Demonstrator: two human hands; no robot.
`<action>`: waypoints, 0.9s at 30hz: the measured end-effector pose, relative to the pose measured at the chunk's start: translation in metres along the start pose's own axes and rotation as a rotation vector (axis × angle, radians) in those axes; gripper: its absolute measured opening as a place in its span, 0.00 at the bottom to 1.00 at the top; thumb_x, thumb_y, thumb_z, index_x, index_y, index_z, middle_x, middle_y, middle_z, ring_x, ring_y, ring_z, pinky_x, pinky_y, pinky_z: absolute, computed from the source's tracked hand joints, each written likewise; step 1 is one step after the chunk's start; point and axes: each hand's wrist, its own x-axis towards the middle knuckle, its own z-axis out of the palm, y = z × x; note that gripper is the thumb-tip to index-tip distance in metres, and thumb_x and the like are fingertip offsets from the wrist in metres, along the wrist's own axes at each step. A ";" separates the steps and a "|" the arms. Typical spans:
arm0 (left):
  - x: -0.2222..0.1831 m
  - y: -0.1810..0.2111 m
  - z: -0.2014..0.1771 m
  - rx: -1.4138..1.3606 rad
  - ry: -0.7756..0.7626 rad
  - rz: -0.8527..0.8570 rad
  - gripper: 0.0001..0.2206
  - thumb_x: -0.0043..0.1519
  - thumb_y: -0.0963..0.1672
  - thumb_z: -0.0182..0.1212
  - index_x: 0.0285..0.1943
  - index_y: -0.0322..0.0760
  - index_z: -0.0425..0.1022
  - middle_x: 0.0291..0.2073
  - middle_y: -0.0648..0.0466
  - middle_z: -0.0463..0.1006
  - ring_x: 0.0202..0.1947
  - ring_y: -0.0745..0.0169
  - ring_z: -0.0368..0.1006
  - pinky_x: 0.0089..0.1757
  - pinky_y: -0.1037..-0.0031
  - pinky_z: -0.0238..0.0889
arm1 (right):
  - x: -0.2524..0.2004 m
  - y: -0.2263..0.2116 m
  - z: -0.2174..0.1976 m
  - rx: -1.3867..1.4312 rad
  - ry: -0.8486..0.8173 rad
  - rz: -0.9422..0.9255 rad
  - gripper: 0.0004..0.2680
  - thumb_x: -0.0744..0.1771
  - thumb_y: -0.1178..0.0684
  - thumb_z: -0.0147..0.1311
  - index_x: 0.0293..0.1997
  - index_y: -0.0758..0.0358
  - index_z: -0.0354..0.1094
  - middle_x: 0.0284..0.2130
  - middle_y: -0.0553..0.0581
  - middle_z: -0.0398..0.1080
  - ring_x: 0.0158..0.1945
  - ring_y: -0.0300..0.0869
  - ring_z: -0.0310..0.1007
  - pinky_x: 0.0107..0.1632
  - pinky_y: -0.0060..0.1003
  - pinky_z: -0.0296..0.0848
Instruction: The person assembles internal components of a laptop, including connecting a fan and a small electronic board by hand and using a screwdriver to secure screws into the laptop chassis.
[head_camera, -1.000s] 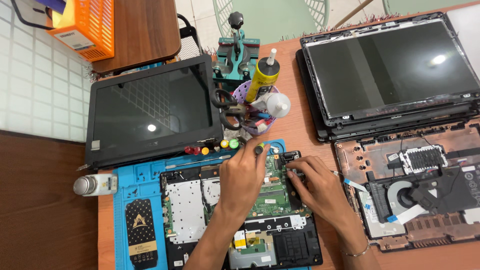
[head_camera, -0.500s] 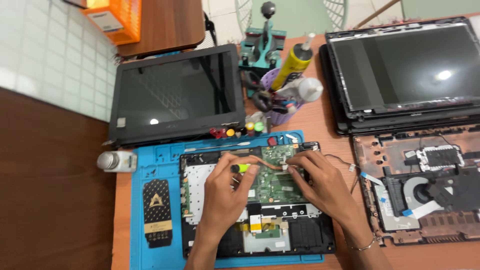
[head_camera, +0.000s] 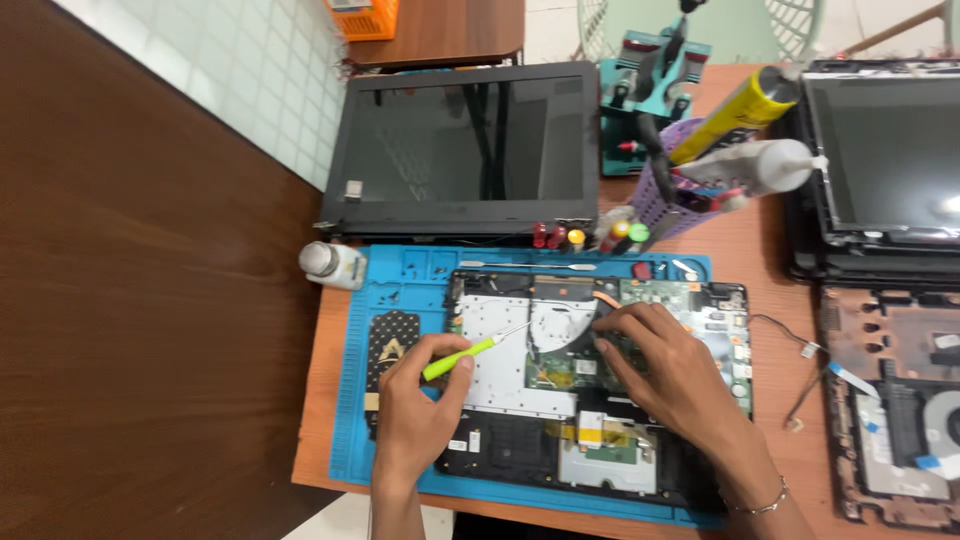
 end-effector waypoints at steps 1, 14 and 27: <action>0.000 -0.003 -0.006 0.024 0.019 -0.064 0.07 0.61 0.42 0.64 0.45 0.35 0.79 0.31 0.52 0.82 0.33 0.66 0.79 0.35 0.73 0.71 | 0.003 -0.003 0.002 0.000 -0.006 -0.020 0.07 0.64 0.56 0.59 0.44 0.63 0.72 0.41 0.57 0.73 0.44 0.53 0.76 0.43 0.45 0.76; 0.010 -0.041 -0.048 -0.065 0.299 -0.235 0.08 0.61 0.43 0.68 0.45 0.33 0.82 0.31 0.55 0.81 0.28 0.72 0.70 0.30 0.77 0.65 | 0.041 -0.033 0.041 -0.058 -0.108 -0.087 0.07 0.65 0.54 0.59 0.43 0.63 0.73 0.40 0.56 0.73 0.44 0.50 0.74 0.46 0.45 0.73; 0.063 -0.064 -0.043 -0.055 0.414 0.091 0.10 0.71 0.45 0.55 0.52 0.32 0.74 0.39 0.52 0.80 0.36 0.66 0.76 0.39 0.74 0.72 | 0.066 -0.047 0.059 -0.046 -0.179 -0.065 0.08 0.65 0.52 0.57 0.45 0.63 0.72 0.40 0.56 0.71 0.42 0.49 0.73 0.35 0.42 0.73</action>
